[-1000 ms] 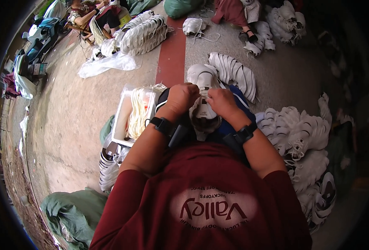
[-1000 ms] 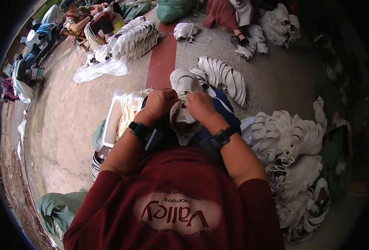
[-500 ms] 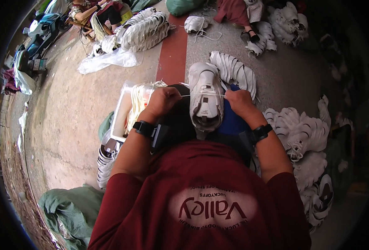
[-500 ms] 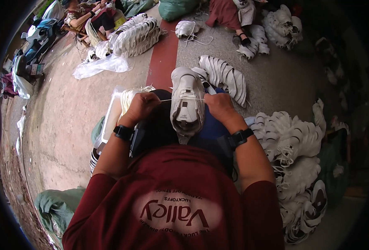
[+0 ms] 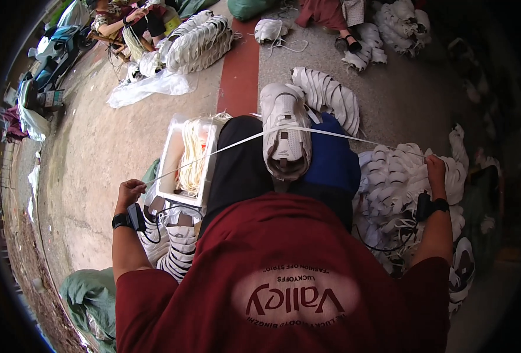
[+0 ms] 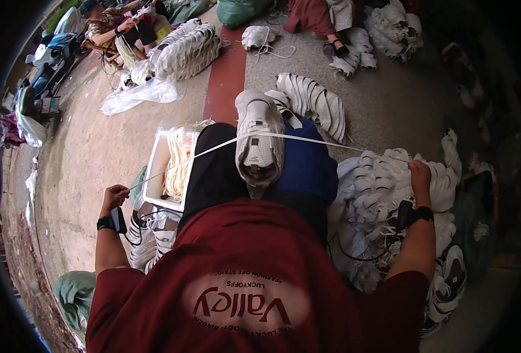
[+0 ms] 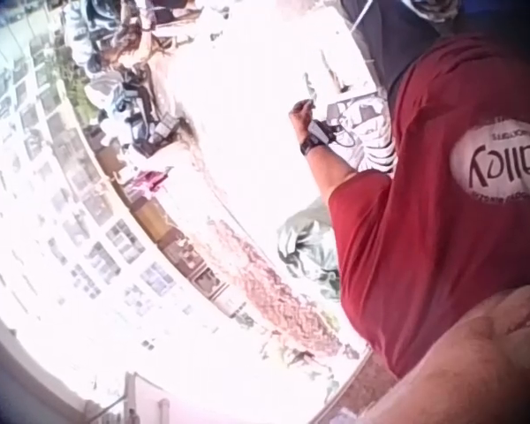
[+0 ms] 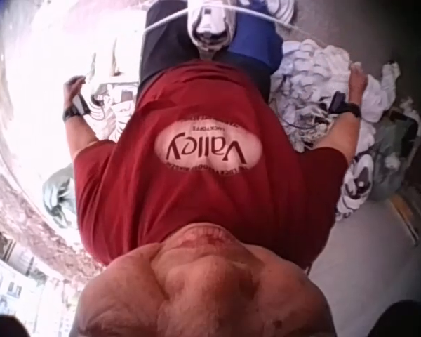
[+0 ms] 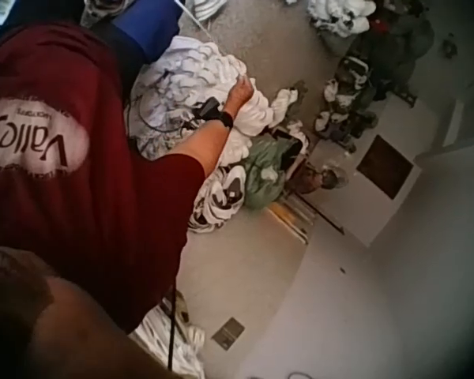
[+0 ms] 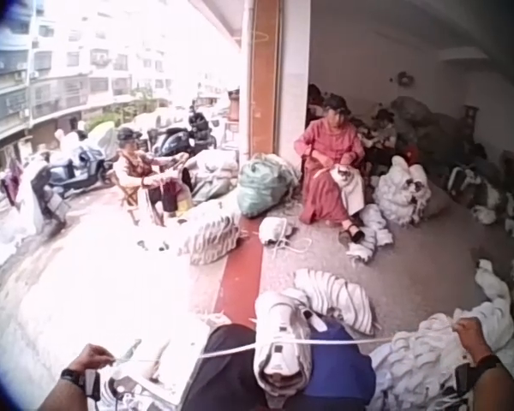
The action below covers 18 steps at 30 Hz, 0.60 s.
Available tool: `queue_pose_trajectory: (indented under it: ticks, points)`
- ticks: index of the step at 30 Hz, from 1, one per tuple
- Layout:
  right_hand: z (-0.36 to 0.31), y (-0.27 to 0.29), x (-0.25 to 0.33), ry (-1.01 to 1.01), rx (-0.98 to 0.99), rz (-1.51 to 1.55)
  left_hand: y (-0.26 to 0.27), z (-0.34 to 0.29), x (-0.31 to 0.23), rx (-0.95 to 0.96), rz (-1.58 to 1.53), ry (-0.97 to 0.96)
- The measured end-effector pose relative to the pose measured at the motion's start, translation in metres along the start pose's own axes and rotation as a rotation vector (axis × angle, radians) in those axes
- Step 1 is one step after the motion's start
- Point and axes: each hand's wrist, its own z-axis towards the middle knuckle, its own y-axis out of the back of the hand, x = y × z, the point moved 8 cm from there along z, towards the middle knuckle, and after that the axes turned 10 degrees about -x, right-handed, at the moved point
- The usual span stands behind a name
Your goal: Lacing a white shoe upper as part of a manufacturing process.
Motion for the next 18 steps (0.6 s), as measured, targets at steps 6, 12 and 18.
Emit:
queue_pose_trajectory:
  ticks: [6, 12, 18]
  points:
    - [-0.017, 0.024, -0.072, -0.128, 0.061, -0.045, 0.013, -0.018, 0.051, -0.135, 0.228, 0.166]
    - [-0.039, -0.014, -0.1, -0.289, 0.107, -0.086, -0.099, -0.015, -0.051, 0.06, -0.161, 0.163]
    - [-0.024, -0.158, 0.222, -0.368, 0.789, 0.89, -0.253, -0.092, -0.243, 0.779, -0.405, -0.118]
